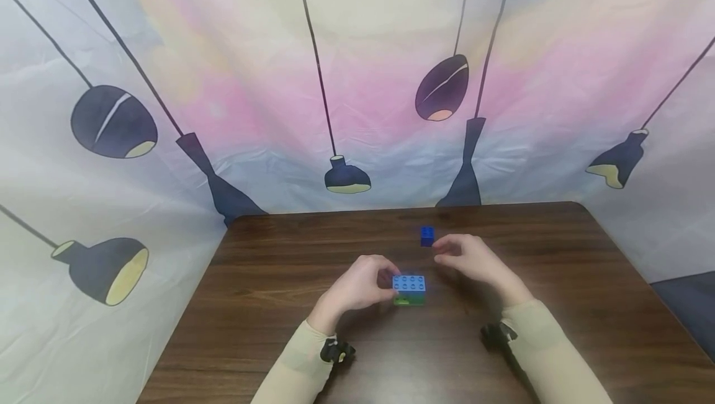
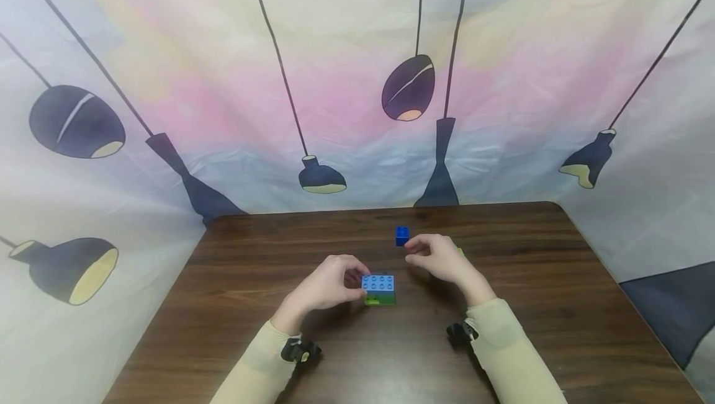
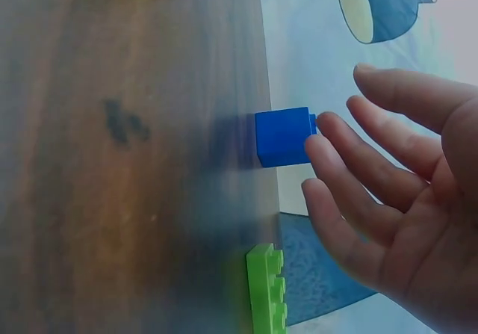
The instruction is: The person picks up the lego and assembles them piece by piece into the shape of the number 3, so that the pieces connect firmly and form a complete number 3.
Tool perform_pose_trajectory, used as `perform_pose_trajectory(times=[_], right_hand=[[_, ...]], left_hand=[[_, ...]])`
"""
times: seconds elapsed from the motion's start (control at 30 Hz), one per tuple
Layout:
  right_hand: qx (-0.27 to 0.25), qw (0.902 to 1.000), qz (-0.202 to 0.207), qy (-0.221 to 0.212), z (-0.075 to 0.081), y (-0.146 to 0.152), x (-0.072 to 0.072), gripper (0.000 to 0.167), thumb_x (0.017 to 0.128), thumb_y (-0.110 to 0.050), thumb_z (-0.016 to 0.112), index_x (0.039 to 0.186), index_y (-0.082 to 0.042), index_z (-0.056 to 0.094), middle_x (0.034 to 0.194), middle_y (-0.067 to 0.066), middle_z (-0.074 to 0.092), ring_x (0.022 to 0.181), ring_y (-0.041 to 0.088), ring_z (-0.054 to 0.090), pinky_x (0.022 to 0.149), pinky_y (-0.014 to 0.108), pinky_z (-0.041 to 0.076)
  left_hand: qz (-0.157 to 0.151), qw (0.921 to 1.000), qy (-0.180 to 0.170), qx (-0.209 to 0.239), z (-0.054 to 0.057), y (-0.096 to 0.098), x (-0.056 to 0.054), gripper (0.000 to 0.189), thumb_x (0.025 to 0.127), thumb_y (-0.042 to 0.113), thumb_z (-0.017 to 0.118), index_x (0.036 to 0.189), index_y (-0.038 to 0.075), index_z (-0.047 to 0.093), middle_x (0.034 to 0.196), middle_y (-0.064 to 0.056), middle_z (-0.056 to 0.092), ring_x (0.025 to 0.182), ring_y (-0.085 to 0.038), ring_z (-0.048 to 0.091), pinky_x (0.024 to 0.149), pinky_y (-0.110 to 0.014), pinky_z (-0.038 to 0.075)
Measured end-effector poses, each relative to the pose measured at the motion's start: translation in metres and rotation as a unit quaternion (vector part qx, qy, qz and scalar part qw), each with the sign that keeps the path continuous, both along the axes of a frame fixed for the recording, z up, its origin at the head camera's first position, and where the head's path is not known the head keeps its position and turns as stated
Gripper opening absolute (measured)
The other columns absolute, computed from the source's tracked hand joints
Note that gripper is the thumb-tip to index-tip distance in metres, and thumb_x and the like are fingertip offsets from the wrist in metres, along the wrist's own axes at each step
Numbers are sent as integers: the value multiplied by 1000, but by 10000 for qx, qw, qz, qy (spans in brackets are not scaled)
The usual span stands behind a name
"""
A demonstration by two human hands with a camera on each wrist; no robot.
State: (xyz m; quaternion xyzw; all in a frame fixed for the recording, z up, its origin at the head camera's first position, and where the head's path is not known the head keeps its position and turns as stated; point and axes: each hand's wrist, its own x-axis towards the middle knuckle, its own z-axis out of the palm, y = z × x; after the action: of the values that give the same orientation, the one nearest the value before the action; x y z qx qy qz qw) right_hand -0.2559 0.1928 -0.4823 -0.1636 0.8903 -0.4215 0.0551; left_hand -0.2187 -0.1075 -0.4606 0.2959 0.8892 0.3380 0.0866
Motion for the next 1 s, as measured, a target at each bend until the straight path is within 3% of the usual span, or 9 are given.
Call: perform_pose_trajectory(times=[0.5,0.7,1.0], right_hand=[[-444,9972,-577,142,-3,-19,-27,32,101,-16,76,129,-2,72,121,15,76,113,33,72,97,51,58],[-395,9946,-946,180,-8,-20,-29,35,101,-14,75,133,-4,70,127,18,74,117,36,71,98,52,57],[-440,9927,-1120,71,-10,-19,-28,44,102,-15,72,145,-6,63,139,21,67,127,39,65,105,57,52]], left_hand=[[122,9999,-44,-61,-4,-4,0,27,89,16,89,114,11,78,106,5,72,92,-8,67,84,-26,58],[104,9999,-33,-28,-6,-2,1,27,89,16,89,113,11,78,104,5,72,91,-8,67,83,-26,58],[53,10000,55,-57,-3,0,0,26,89,16,89,112,11,78,104,5,72,89,-6,66,83,-24,58]])
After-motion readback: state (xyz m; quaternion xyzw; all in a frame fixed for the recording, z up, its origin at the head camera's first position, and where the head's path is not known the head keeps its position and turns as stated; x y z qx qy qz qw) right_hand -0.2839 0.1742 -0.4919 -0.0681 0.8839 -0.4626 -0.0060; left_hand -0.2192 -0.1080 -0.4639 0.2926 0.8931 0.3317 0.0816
